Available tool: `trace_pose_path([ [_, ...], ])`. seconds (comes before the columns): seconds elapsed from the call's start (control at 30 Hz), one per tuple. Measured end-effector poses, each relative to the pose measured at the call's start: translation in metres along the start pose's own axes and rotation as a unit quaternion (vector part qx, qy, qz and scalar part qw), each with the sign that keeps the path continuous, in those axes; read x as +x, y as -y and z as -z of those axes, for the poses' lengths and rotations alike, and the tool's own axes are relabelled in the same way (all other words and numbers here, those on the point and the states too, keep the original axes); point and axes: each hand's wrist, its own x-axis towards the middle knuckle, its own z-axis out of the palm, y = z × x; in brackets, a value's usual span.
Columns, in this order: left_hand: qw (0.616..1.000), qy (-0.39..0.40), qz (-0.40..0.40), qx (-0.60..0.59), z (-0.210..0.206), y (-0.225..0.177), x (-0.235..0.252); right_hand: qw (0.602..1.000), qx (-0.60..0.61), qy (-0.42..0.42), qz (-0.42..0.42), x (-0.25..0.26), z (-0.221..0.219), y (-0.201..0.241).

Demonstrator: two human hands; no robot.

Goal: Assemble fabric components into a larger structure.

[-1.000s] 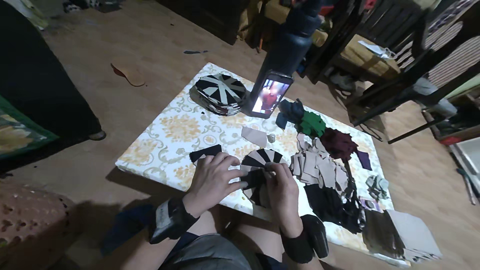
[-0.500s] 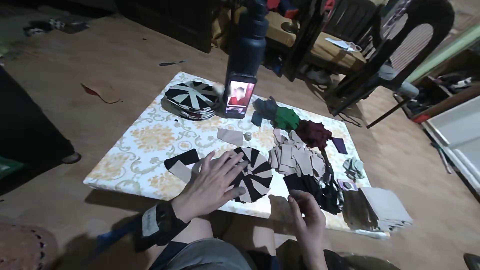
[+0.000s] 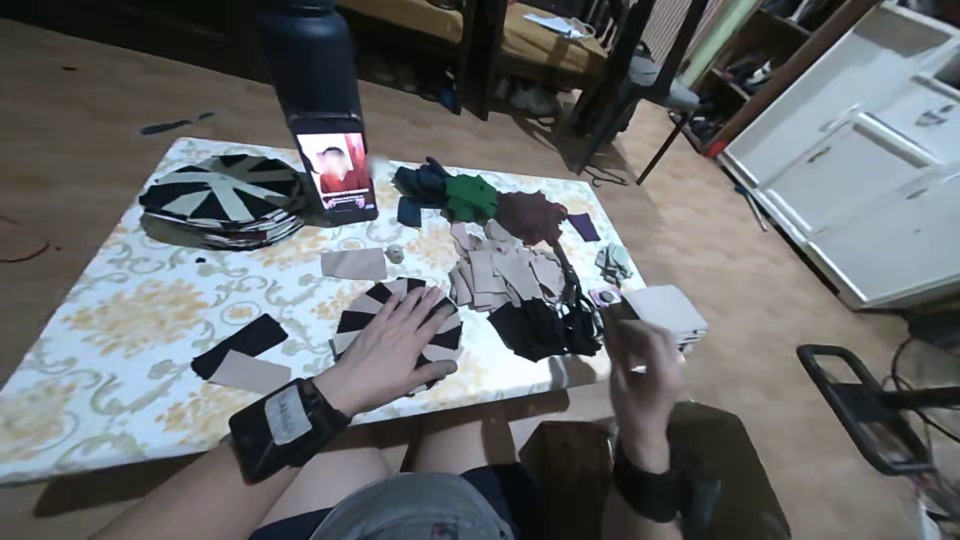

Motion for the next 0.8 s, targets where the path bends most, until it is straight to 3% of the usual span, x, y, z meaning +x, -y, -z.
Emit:
trace_pose_path([
  [0.23, 1.0, 0.003, 0.003, -0.004, -0.001, -0.003, -0.011, 0.988, -0.126, 0.06, -0.066, 0.017, 0.012, -0.052],
  [0.6, 1.0, -0.022, -0.009, -0.001, -0.004, -0.001, -0.011, 0.988, -0.127, 0.079, -0.048, 0.03, 0.03, -0.054],
  [0.8, 0.999, -0.035, -0.015, 0.005, -0.006, 0.0, -0.011, 0.983, -0.131, 0.081, -0.098, 0.037, 0.029, -0.053],
])
